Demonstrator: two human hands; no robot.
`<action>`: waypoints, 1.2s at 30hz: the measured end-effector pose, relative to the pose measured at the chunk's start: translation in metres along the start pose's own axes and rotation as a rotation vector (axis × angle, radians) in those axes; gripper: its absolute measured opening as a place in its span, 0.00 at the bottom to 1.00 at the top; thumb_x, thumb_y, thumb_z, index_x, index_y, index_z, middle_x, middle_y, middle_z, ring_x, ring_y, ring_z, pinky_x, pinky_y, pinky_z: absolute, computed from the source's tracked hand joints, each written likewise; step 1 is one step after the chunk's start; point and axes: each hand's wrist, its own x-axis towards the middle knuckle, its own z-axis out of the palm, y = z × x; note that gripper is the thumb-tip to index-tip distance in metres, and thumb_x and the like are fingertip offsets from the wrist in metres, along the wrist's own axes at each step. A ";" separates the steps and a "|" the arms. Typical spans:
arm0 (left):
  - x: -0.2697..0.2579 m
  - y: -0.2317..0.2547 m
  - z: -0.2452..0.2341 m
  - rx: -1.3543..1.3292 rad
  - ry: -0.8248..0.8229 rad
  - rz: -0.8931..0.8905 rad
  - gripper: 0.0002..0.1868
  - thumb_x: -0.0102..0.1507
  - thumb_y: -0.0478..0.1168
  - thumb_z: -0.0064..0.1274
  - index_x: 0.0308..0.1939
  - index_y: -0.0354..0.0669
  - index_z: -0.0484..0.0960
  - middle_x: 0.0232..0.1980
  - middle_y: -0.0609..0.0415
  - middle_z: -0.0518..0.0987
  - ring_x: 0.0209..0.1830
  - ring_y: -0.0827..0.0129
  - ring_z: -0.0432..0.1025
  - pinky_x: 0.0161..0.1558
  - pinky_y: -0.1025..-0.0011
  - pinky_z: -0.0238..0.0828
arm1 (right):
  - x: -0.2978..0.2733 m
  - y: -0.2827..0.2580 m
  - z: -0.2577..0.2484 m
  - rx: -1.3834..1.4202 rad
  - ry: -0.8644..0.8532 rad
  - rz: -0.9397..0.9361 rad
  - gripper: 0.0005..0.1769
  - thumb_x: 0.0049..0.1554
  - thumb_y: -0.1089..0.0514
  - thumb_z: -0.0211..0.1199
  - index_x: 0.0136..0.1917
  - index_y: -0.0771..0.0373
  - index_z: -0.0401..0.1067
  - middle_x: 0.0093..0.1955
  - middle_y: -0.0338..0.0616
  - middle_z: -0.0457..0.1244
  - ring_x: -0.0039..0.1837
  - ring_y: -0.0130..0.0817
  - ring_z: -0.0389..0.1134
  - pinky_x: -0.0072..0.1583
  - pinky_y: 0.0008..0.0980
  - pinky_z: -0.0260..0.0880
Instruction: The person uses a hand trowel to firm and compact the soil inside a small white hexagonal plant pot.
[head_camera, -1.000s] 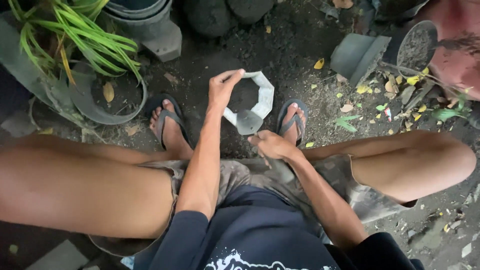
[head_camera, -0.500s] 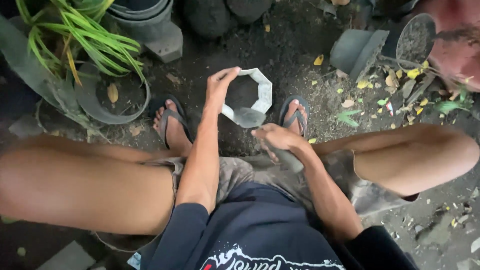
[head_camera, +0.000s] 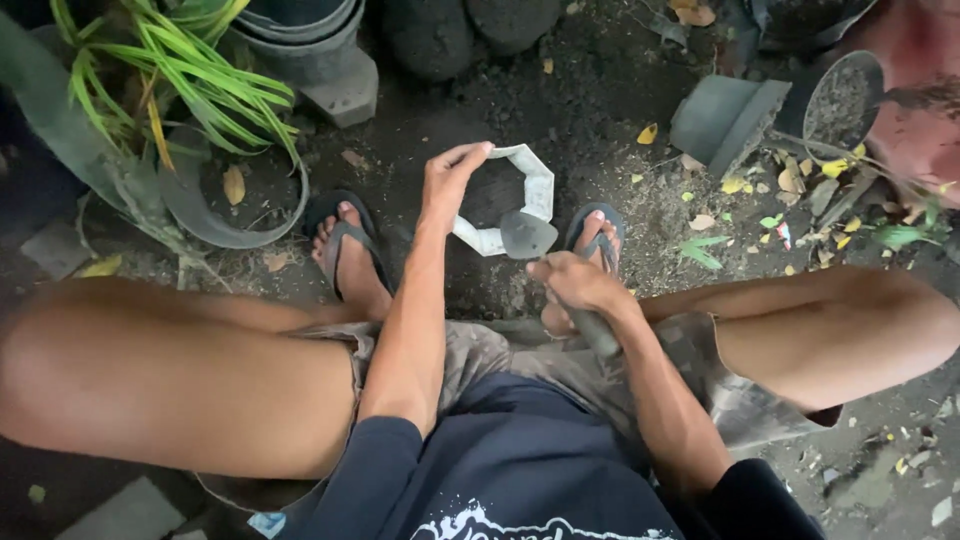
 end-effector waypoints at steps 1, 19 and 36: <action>0.001 -0.002 0.002 0.021 0.005 -0.004 0.15 0.58 0.53 0.68 0.44 0.54 0.91 0.48 0.57 0.87 0.55 0.70 0.77 0.62 0.67 0.69 | 0.000 0.004 0.002 0.051 -0.001 0.004 0.25 0.65 0.44 0.52 0.47 0.70 0.74 0.35 0.54 0.69 0.29 0.46 0.72 0.33 0.46 0.75; 0.010 0.003 0.005 0.095 -0.050 -0.039 0.17 0.58 0.57 0.68 0.45 0.56 0.91 0.49 0.58 0.87 0.58 0.68 0.77 0.63 0.66 0.69 | -0.011 -0.022 -0.031 -0.109 0.034 0.018 0.28 0.65 0.40 0.51 0.46 0.68 0.76 0.36 0.55 0.69 0.38 0.50 0.74 0.42 0.50 0.75; 0.002 0.002 0.038 0.073 0.090 0.039 0.14 0.56 0.52 0.68 0.41 0.51 0.92 0.42 0.50 0.88 0.51 0.59 0.80 0.54 0.62 0.76 | 0.029 0.015 0.016 -0.273 0.206 0.046 0.32 0.67 0.41 0.48 0.58 0.73 0.77 0.45 0.67 0.71 0.50 0.64 0.74 0.51 0.54 0.74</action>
